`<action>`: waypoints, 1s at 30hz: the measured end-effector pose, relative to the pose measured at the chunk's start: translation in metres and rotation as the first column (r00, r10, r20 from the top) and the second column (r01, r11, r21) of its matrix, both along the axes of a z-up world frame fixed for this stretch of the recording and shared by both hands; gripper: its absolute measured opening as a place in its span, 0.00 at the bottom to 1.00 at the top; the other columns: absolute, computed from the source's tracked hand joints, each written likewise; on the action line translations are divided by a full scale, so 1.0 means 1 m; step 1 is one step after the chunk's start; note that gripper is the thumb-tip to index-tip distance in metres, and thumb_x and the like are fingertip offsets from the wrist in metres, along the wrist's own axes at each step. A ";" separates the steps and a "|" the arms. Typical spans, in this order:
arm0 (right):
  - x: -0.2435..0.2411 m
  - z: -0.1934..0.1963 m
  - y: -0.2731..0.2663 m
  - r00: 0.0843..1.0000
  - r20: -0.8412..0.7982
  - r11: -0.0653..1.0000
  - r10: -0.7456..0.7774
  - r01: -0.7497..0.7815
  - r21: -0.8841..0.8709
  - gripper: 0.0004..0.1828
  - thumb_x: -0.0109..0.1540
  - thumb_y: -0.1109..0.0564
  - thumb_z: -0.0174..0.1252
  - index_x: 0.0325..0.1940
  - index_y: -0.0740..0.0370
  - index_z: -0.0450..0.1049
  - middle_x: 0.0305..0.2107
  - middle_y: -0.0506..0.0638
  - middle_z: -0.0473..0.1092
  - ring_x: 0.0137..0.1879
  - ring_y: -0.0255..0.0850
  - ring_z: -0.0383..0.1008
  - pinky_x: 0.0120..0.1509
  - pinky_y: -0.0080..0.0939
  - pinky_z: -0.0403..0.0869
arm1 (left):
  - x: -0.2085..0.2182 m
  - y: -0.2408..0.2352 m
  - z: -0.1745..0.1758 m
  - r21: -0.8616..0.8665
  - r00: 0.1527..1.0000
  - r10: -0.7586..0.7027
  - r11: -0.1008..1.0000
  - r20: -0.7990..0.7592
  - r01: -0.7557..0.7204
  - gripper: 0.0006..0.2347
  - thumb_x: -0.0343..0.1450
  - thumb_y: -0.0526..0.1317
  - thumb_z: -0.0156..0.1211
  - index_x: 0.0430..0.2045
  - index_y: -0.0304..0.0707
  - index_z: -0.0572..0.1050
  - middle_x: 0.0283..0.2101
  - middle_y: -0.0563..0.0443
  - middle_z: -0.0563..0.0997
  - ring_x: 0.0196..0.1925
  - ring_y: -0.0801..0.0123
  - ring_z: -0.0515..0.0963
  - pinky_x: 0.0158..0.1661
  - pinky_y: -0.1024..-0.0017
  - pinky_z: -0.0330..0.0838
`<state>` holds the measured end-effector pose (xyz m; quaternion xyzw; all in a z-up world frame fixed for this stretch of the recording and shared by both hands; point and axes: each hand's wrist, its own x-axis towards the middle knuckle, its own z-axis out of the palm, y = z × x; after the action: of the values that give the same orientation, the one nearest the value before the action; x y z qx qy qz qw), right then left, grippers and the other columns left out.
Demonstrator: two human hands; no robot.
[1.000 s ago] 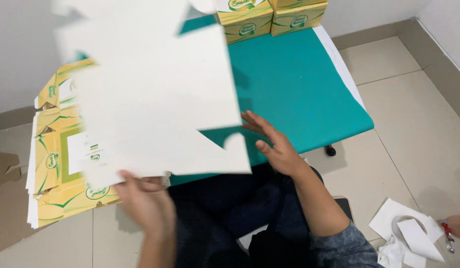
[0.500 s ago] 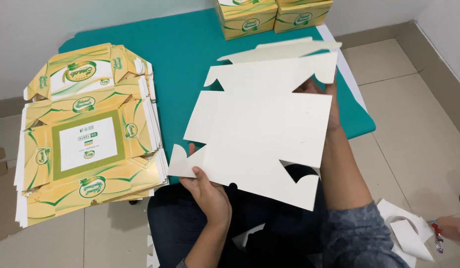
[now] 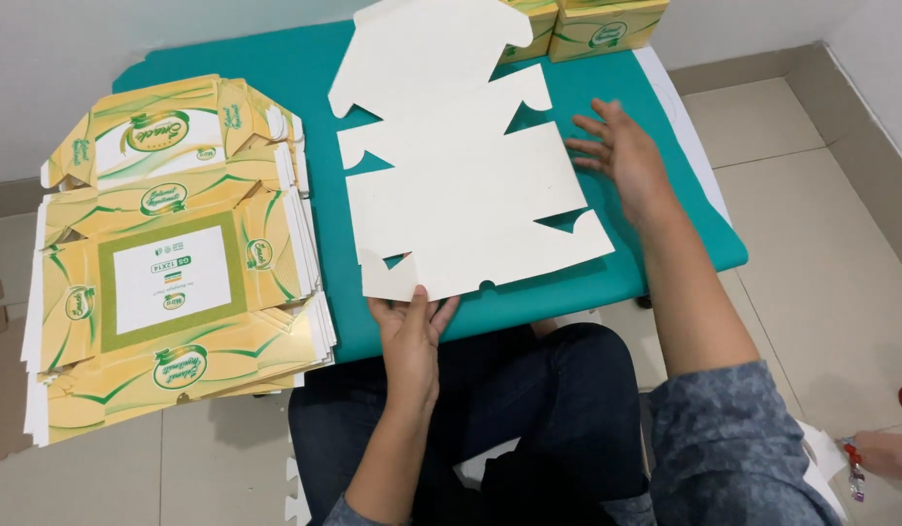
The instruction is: The person folds a flat cardboard box blank into a finished rectangular box. They fold the side flaps, tuck the tabs into slots, and close the lid to complete the assembly.
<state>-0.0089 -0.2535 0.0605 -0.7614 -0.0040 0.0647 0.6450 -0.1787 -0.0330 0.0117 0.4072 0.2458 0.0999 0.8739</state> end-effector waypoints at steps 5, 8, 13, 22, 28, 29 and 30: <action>-0.086 0.009 0.028 0.722 0.260 0.604 0.641 -0.266 -0.751 0.50 0.44 0.38 0.71 0.65 0.55 0.62 0.64 0.57 0.56 0.70 0.59 0.50 0.73 0.58 0.46 | -0.002 0.006 0.022 0.021 0.981 -0.180 0.984 0.077 0.179 0.22 0.74 0.34 0.36 0.61 0.39 0.39 0.64 0.36 0.53 0.62 0.42 0.65 0.58 0.53 0.65; -0.099 -0.017 0.031 0.627 0.121 0.335 0.769 -0.235 -0.913 0.31 0.59 0.46 0.56 0.65 0.50 0.61 0.64 0.52 0.58 0.69 0.50 0.55 0.71 0.53 0.54 | -0.008 0.009 0.019 0.014 0.973 -0.222 0.975 0.070 0.221 0.21 0.73 0.34 0.35 0.61 0.40 0.41 0.64 0.36 0.55 0.60 0.42 0.68 0.58 0.53 0.67; -0.081 -0.012 0.027 0.672 0.209 0.348 0.711 -0.077 -0.934 0.09 0.64 0.51 0.51 0.46 0.50 0.73 0.33 0.44 0.76 0.43 0.41 0.77 0.62 0.44 0.68 | -0.035 -0.003 0.004 0.211 0.978 -0.184 0.964 0.101 0.159 0.14 0.74 0.46 0.38 0.46 0.40 0.48 0.56 0.37 0.60 0.56 0.48 0.72 0.57 0.50 0.68; -0.020 -0.047 0.049 0.726 0.108 0.111 0.679 0.045 -0.993 0.24 0.59 0.47 0.56 0.60 0.40 0.69 0.55 0.49 0.66 0.64 0.50 0.64 0.73 0.59 0.49 | 0.019 -0.007 -0.011 0.904 0.863 -0.431 -0.423 -0.263 0.064 0.34 0.71 0.63 0.38 0.62 0.31 0.55 0.68 0.35 0.53 0.71 0.46 0.46 0.66 0.48 0.35; -0.089 -0.058 0.077 0.737 0.153 0.401 0.658 -0.172 -0.900 0.26 0.67 0.53 0.37 0.69 0.61 0.54 0.68 0.58 0.49 0.74 0.54 0.43 0.75 0.53 0.42 | 0.014 -0.014 -0.037 0.819 0.895 -0.323 -0.569 -0.308 0.076 0.40 0.66 0.66 0.42 0.63 0.27 0.51 0.69 0.33 0.50 0.72 0.49 0.46 0.68 0.55 0.36; -0.090 -0.059 0.070 0.738 0.152 0.401 0.658 -0.172 -0.900 0.26 0.67 0.53 0.37 0.69 0.61 0.54 0.68 0.58 0.49 0.74 0.54 0.43 0.75 0.53 0.42 | 0.009 -0.014 -0.032 0.819 0.894 -0.324 -0.568 -0.308 0.076 0.40 0.66 0.66 0.42 0.63 0.27 0.51 0.69 0.33 0.50 0.72 0.49 0.46 0.68 0.55 0.36; -0.091 -0.059 0.064 0.742 0.139 0.403 0.656 -0.189 -0.895 0.27 0.67 0.49 0.37 0.70 0.58 0.52 0.69 0.54 0.46 0.74 0.51 0.41 0.75 0.52 0.40 | 0.004 -0.014 -0.027 0.839 0.881 -0.351 -0.536 -0.317 0.089 0.41 0.67 0.67 0.40 0.63 0.26 0.51 0.68 0.32 0.50 0.71 0.48 0.46 0.68 0.54 0.35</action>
<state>-0.1001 -0.1897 0.0014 -0.9334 -0.3305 0.0381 0.1346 -0.1751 -0.0466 -0.0148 0.9815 -0.1295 0.0848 0.1131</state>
